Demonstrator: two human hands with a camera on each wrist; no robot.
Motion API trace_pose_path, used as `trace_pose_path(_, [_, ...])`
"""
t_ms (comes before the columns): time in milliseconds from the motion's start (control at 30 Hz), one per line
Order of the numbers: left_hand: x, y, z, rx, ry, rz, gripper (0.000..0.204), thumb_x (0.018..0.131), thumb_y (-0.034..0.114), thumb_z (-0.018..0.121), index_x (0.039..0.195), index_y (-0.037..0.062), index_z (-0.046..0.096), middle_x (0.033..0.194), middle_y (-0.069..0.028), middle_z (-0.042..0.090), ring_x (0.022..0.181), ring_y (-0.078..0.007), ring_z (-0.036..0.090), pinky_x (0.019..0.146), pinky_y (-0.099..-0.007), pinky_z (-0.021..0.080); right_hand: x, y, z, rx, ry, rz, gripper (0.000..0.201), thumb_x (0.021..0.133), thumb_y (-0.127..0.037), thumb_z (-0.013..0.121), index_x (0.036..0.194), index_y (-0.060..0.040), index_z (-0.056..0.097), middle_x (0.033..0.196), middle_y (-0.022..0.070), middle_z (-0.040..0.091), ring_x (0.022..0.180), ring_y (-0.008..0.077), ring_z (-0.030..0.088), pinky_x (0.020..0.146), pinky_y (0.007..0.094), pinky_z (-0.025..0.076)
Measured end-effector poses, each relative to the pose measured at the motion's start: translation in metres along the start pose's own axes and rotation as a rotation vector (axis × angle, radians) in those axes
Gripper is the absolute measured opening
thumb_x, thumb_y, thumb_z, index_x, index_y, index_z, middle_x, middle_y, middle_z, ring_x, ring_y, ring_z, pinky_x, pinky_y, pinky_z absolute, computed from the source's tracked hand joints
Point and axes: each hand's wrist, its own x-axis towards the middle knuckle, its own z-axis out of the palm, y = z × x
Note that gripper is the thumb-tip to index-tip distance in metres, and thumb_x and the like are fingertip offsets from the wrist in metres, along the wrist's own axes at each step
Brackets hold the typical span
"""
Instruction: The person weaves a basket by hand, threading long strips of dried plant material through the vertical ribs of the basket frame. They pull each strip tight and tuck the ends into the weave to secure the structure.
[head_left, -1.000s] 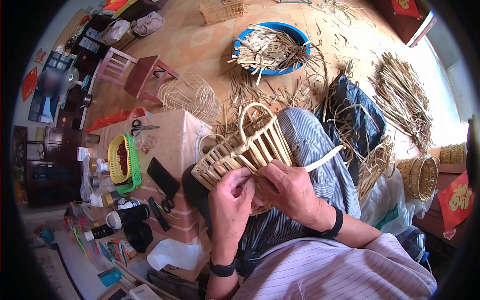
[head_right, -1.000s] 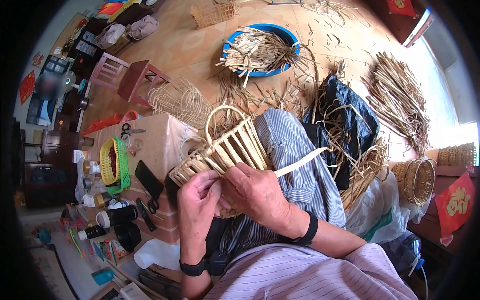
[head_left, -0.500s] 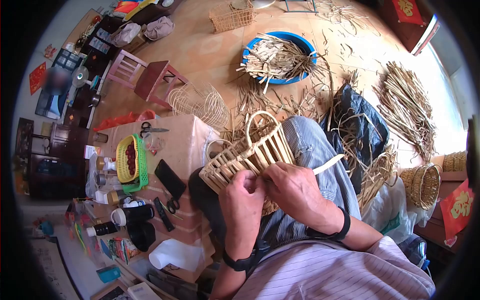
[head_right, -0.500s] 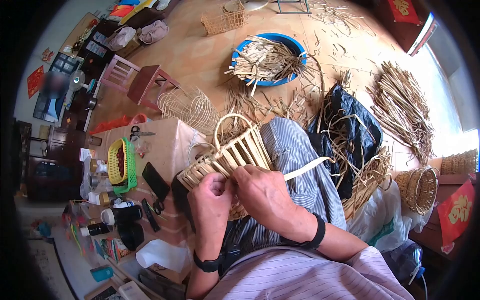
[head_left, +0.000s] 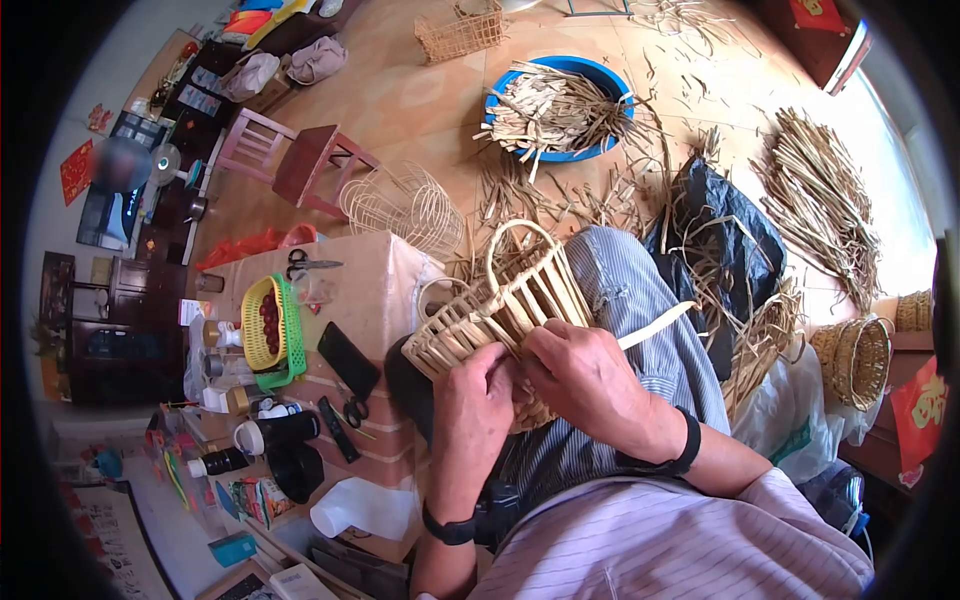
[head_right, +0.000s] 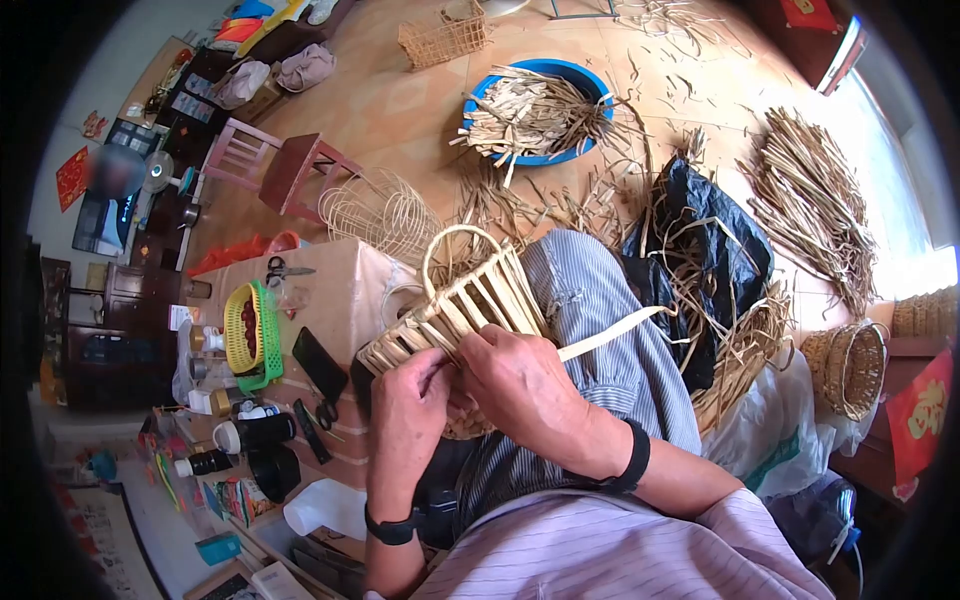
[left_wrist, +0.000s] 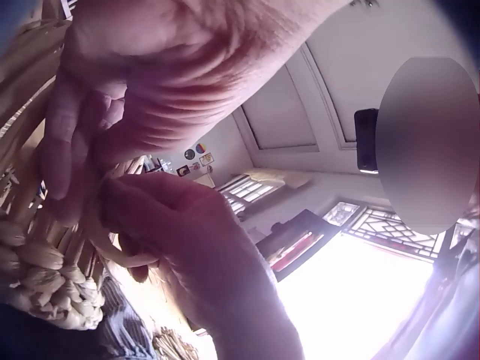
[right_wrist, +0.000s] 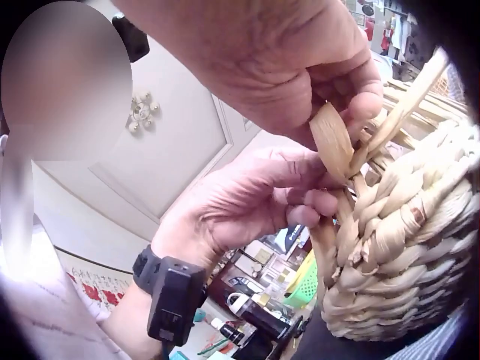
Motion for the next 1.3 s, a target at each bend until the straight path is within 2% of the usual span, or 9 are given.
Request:
trace_pose_path(233, [0.005,0.004,-0.004,0.039,-0.017,-0.068,0.012,0.104,0.008,0.07,0.104,-0.0043,0.071,0.083,-0.019,0.078,0.076,-0.0356,0.08,0.07,-0.0437,0.06,-0.003,-0.003,0.002,0.019,0.019,0.018,0.016,0.095,-0.009,0.077,0.101,-0.0017,0.065,0.091,0.0167,0.068,0.08,0.0416,0.073,0.068,0.0499,0.059])
trace_pose_path(333, [0.006,-0.002,-0.001,0.289,0.038,0.031,0.008,0.103,0.003,0.069,0.105,-0.0037,0.072,0.083,-0.0211,0.078,0.07,-0.0306,0.079,0.065,-0.0421,0.06,-0.007,-0.003,0.0,-0.02,0.01,0.033,0.017,0.098,-0.014,0.077,0.105,-0.0037,0.065,0.093,0.015,0.068,0.08,0.0398,0.073,0.066,0.0495,0.059])
trace_pose_path(433, [0.0,0.0,0.01,0.609,0.144,0.077,0.005,0.102,0.003,0.068,0.103,0.0021,0.073,0.083,-0.0247,0.075,0.076,-0.0435,0.076,0.069,-0.0508,0.058,-0.009,-0.009,-0.004,-0.072,-0.02,0.027,0.018,0.098,-0.014,0.078,0.106,-0.0049,0.065,0.092,0.0138,0.066,0.079,0.0384,0.072,0.064,0.0491,0.057])
trace_pose_path(533, [-0.01,0.002,0.01,0.482,0.219,0.155,0.007,0.1,0.002,0.068,0.105,0.0047,0.073,0.085,-0.0258,0.076,0.082,-0.0489,0.074,0.071,-0.0555,0.057,-0.011,-0.008,-0.001,-0.089,0.015,0.004,0.018,0.097,-0.014,0.078,0.106,-0.006,0.064,0.091,0.0126,0.063,0.078,0.037,0.071,0.063,0.0485,0.056])
trace_pose_path(800, [0.002,0.0,-0.02,0.541,0.399,0.568,0.018,0.095,0.008,0.079,0.113,0.0075,0.075,0.112,-0.0171,0.068,0.103,-0.0379,0.071,0.094,-0.0458,0.057,-0.009,0.002,0.006,-0.125,0.056,-0.078,0.024,0.091,-0.014,0.081,0.104,-0.0068,0.062,0.091,0.0113,0.06,0.078,0.0339,0.07,0.063,0.0465,0.056])
trace_pose_path(933, [0.03,-0.006,-0.054,0.433,0.283,0.359,0.026,0.097,0.016,0.083,0.118,0.0033,0.075,0.109,-0.0177,0.073,0.102,-0.0348,0.074,0.093,-0.0462,0.056,-0.01,-0.001,0.005,-0.138,0.066,-0.071,0.025,0.092,-0.016,0.082,0.104,-0.007,0.062,0.09,0.0104,0.06,0.078,0.0326,0.069,0.063,0.0458,0.056])
trace_pose_path(967, [0.033,-0.011,-0.06,0.237,0.1,0.142,0.028,0.099,0.02,0.085,0.114,-0.0011,0.075,0.094,-0.0156,0.075,0.085,-0.027,0.074,0.081,-0.0412,0.058,-0.011,0.0,0.006,-0.137,0.065,-0.058,0.025,0.092,-0.016,0.082,0.104,-0.0071,0.062,0.089,0.0102,0.059,0.078,0.0323,0.069,0.063,0.0457,0.056])
trace_pose_path(1100, [0.034,-0.025,-0.065,0.054,-0.028,0.151,0.025,0.098,0.02,0.087,0.102,-0.0025,0.077,0.076,-0.0116,0.07,0.067,-0.0139,0.063,0.065,-0.033,0.05,-0.023,0.0,0.002,-0.149,0.051,-0.037,0.025,0.093,-0.017,0.082,0.105,-0.0074,0.062,0.089,0.0096,0.06,0.077,0.0316,0.069,0.063,0.0444,0.056])
trace_pose_path(1300, [-0.021,0.017,-0.04,0.009,0.002,0.066,0.026,0.1,0.02,0.087,0.1,-0.0033,0.075,0.075,-0.009,0.072,0.068,-0.0117,0.066,0.064,-0.0312,0.052,-0.047,0.005,-0.037,-0.058,0.035,-0.048,0.031,0.088,-0.011,0.085,0.113,-0.0069,0.066,0.092,0.0089,0.062,0.081,0.0321,0.07,0.068,0.0446,0.058])
